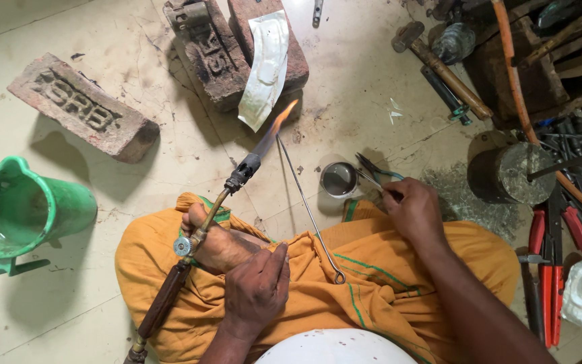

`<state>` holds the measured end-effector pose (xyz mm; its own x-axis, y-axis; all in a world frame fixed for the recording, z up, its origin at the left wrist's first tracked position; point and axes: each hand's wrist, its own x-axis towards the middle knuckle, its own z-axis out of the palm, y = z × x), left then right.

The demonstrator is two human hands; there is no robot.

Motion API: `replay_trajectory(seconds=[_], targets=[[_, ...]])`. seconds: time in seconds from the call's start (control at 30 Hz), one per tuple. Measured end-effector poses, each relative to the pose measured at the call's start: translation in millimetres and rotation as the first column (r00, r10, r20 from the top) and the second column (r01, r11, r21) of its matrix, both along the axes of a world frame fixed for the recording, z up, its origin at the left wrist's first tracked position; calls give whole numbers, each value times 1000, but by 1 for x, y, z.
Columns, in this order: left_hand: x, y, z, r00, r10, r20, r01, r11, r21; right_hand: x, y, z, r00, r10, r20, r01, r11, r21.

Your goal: The person sits on the floor holding a gas blowtorch, adjusting its valve to control the flame. They hold a long metal rod in the flame, then use pliers to handle a small metal cup, heating and stirring its contents over the flame.

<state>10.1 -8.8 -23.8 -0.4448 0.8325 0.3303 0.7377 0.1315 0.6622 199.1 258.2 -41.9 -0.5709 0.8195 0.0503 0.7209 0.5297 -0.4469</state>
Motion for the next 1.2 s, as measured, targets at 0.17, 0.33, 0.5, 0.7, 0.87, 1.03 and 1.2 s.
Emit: replay_trajectory(seconds=[0.17,0.33,0.5,0.7,0.87,1.03,1.2], targets=[[0,0,1,1000,5,-22,-6,1000,-9,9,12,-9,992,-82,94,95,986,-140],[-1,-2,1,999,11,-39,-12,999,-32,11,9,-8,977,-135,165,174,951,-257],[-1,-4,1,999,17,-52,-20,998,-57,6,0,2,970,-145,195,202,927,-317],[-1,-7,1,998,33,-60,-38,995,-88,0,-8,11,982,-88,168,136,945,-298],[0,-9,0,998,37,-54,-44,992,-122,-3,-20,19,997,31,76,-21,991,-130],[0,-8,-1,997,44,-61,-50,993,-110,-6,-29,26,984,170,52,-171,985,31],[1,-8,-2,998,48,-35,-51,992,-112,-10,-29,23,963,259,77,-268,954,132]])
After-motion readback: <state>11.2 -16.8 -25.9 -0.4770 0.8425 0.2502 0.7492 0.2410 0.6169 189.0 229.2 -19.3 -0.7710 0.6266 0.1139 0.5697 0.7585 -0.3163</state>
